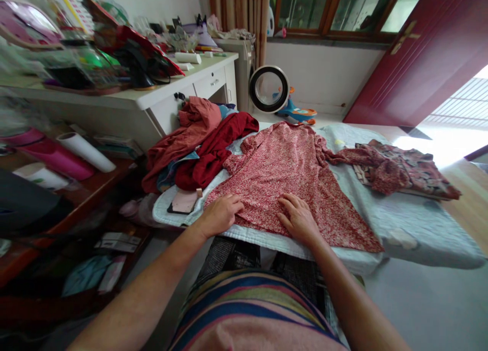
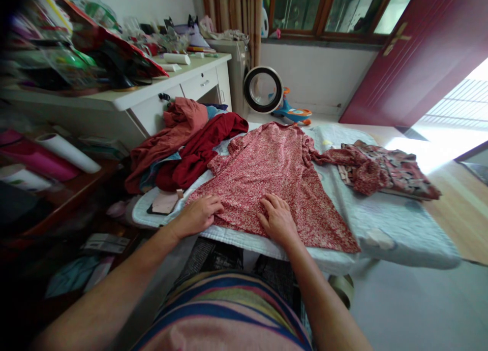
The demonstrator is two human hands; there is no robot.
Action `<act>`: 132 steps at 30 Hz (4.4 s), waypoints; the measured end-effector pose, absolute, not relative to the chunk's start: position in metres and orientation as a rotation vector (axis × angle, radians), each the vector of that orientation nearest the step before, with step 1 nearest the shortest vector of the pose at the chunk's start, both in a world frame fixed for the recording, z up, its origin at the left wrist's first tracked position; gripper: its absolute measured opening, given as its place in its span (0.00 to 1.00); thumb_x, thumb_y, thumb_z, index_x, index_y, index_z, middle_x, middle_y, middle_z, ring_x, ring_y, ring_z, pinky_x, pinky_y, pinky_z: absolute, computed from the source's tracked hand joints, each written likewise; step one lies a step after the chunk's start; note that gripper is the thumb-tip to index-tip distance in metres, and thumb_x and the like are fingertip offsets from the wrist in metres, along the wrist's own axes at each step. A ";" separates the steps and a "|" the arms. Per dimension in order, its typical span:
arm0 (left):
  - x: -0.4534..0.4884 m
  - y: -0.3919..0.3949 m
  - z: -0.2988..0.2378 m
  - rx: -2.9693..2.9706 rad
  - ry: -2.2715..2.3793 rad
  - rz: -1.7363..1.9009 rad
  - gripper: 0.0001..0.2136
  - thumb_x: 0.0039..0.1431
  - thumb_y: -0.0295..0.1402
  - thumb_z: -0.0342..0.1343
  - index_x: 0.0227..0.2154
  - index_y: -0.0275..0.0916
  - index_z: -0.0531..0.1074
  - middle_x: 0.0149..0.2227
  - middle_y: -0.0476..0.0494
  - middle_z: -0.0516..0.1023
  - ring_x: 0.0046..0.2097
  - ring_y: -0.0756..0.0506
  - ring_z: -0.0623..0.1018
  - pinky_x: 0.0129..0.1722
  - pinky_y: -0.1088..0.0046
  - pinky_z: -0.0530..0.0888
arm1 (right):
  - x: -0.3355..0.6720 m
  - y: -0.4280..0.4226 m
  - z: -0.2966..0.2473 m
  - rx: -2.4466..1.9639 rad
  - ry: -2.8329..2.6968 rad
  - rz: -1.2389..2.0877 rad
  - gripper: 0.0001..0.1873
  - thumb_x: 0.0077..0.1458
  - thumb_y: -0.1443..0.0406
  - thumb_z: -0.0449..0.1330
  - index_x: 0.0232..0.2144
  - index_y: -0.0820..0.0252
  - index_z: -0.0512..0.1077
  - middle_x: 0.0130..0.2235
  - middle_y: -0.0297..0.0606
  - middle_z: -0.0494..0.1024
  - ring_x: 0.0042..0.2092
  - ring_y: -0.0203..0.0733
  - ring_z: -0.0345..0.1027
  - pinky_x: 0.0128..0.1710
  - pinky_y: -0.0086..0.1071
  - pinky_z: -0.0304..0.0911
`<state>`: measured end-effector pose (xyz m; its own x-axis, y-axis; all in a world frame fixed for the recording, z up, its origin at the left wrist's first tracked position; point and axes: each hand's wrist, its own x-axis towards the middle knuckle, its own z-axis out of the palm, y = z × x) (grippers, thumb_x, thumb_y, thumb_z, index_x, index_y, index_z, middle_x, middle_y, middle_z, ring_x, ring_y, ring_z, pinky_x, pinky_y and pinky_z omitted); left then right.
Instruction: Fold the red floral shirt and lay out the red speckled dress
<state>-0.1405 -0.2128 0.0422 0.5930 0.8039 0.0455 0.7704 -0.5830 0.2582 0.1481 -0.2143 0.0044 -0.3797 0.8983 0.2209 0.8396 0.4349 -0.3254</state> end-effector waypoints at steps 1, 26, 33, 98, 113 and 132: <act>-0.141 -0.217 0.041 2.642 1.330 0.253 0.11 0.53 0.19 0.51 0.35 0.39 0.73 0.40 0.43 0.73 0.44 0.43 0.71 0.44 0.68 0.68 | 0.148 -0.214 0.004 -1.480 -2.330 0.222 0.22 0.62 0.56 0.53 0.56 0.57 0.68 0.61 0.44 0.66 0.63 0.51 0.55 0.63 0.48 0.52; -0.090 -0.238 0.040 2.600 1.055 0.418 0.08 0.59 0.30 0.54 0.40 0.41 0.74 0.41 0.42 0.73 0.46 0.43 0.70 0.46 0.66 0.69 | 0.147 -0.215 0.003 -1.474 -2.308 0.215 0.22 0.61 0.57 0.54 0.56 0.56 0.69 0.60 0.44 0.67 0.63 0.51 0.56 0.62 0.49 0.52; -0.077 -0.233 0.028 2.561 0.945 0.334 0.05 0.62 0.30 0.53 0.37 0.39 0.74 0.38 0.44 0.75 0.42 0.45 0.72 0.44 0.69 0.69 | 0.149 -0.217 0.007 -1.448 -2.319 0.237 0.25 0.59 0.53 0.56 0.56 0.55 0.69 0.61 0.44 0.66 0.63 0.53 0.56 0.62 0.50 0.52; -0.143 0.003 0.080 2.102 1.781 -0.047 0.15 0.47 0.35 0.58 0.39 0.38 0.77 0.36 0.47 0.81 0.34 0.47 0.78 0.31 0.77 0.68 | 0.132 -0.056 0.048 -1.545 -2.407 0.314 0.26 0.57 0.58 0.60 0.56 0.61 0.67 0.58 0.50 0.68 0.58 0.50 0.62 0.58 0.43 0.57; -0.175 0.023 0.117 2.453 2.382 0.572 0.16 0.59 0.34 0.53 0.49 0.39 0.69 0.47 0.36 0.74 0.50 0.38 0.73 0.49 0.64 0.69 | 0.133 -0.047 0.005 -1.497 -2.334 0.225 0.27 0.60 0.51 0.55 0.56 0.58 0.68 0.60 0.47 0.66 0.62 0.52 0.54 0.63 0.46 0.47; -0.126 0.082 0.067 2.318 2.208 0.029 0.13 0.57 0.33 0.51 0.43 0.44 0.76 0.45 0.38 0.79 0.44 0.37 0.78 0.39 0.66 0.71 | 0.134 -0.047 0.005 -1.490 -2.307 0.256 0.26 0.58 0.52 0.58 0.55 0.57 0.68 0.60 0.45 0.65 0.62 0.52 0.55 0.63 0.47 0.47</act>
